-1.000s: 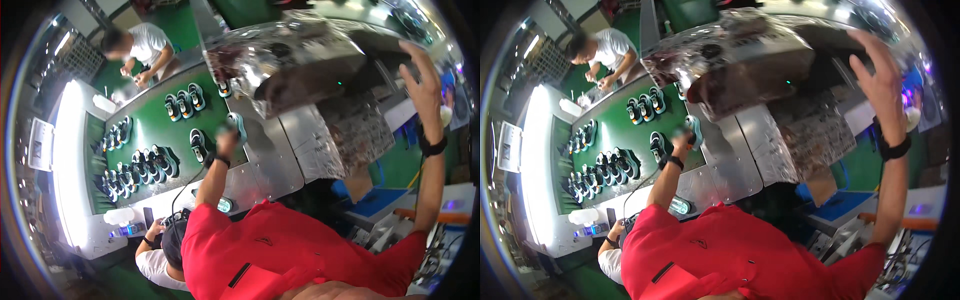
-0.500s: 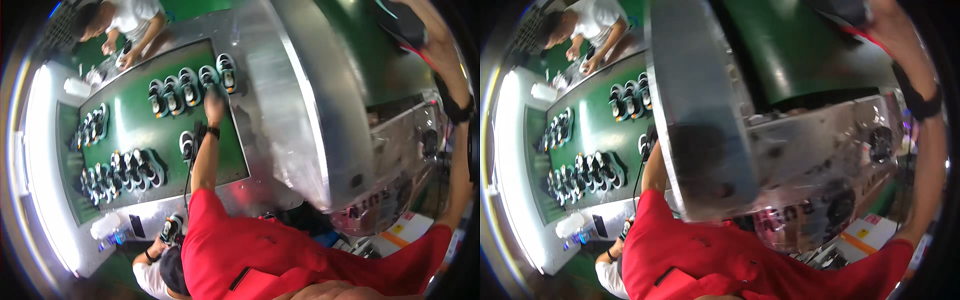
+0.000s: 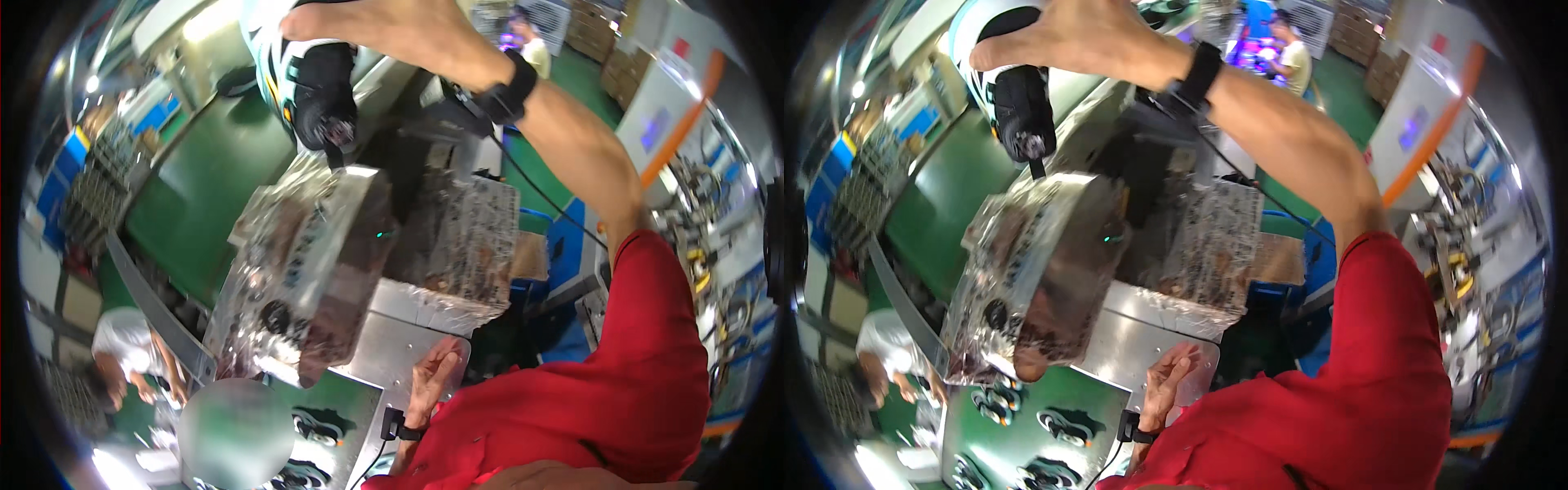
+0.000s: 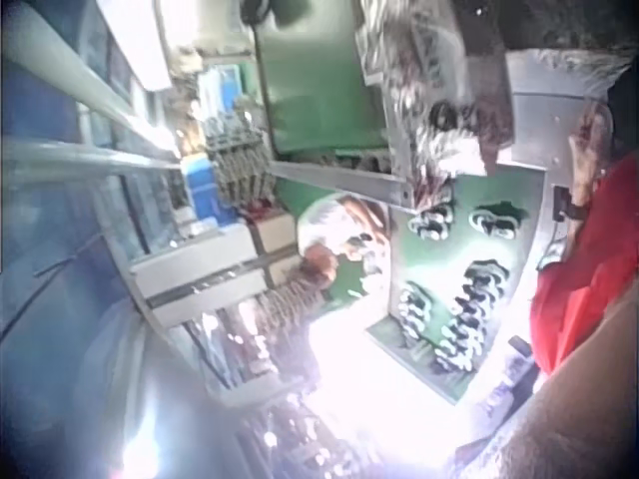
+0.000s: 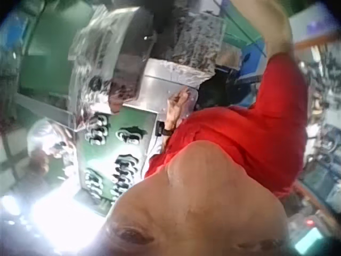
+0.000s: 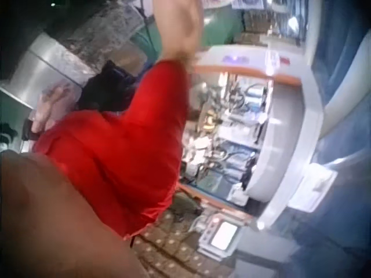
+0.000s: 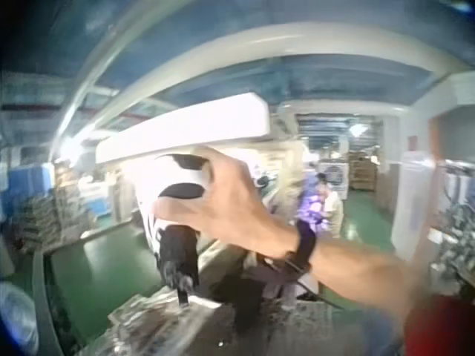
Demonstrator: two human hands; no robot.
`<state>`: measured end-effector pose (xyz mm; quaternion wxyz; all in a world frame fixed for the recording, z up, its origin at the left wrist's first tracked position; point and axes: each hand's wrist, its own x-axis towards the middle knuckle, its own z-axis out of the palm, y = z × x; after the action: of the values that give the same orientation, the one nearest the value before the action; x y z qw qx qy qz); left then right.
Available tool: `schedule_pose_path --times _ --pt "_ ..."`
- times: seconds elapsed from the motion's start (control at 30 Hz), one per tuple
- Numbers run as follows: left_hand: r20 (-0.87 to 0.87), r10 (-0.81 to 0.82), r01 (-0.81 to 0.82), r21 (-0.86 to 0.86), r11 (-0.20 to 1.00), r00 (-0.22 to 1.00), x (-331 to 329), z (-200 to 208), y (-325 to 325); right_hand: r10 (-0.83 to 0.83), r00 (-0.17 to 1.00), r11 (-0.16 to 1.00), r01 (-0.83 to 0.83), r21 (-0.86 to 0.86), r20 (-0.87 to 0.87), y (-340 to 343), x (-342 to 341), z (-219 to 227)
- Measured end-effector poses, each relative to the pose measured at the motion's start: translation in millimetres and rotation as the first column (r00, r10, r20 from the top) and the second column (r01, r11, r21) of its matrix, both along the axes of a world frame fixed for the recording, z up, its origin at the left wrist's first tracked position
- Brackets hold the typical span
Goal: Placing shoes into a pneumatic pressing machine and moving them from the assembly table.
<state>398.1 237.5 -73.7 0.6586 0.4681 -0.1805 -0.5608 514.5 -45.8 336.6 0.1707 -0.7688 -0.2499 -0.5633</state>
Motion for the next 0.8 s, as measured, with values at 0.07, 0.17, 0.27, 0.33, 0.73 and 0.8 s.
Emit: schedule_pose_path --times 0.07,0.17,0.27,0.33,0.73,0.8 --pt "0.016 -0.097 0.098 -0.195 0.976 0.995 -6.4 41.3 -21.7 -0.140 0.989 0.988 0.143 0.063 -0.045 2.2 -83.1 1.7" --pt "0.012 -0.240 0.215 -0.487 0.846 0.971 -17.6 91.9 -78.7 -0.259 0.932 0.844 0.346 0.411 -0.253 4.8 -201.8 -18.8" --pt "-0.202 -0.372 0.210 -0.550 0.808 0.906 -54.5 115.3 -132.5 -0.059 0.906 0.647 0.355 0.675 -0.420 11.1 -306.8 -55.6" --pt "-0.234 -0.487 0.301 -0.546 0.782 0.842 -98.3 139.2 -152.3 -0.105 0.868 0.516 0.465 0.719 -0.486 20.1 -371.2 -87.6" --pt "0.085 -0.763 0.734 -0.361 0.575 0.640 -434.6 132.9 -201.1 -0.653 0.685 -0.052 0.384 0.922 -0.322 152.2 -710.3 -277.2" --pt "0.339 -0.741 0.812 -0.312 0.493 0.580 -488.7 130.5 -188.4 -0.816 0.507 -0.186 0.221 0.957 -0.276 156.3 -744.4 -303.5"
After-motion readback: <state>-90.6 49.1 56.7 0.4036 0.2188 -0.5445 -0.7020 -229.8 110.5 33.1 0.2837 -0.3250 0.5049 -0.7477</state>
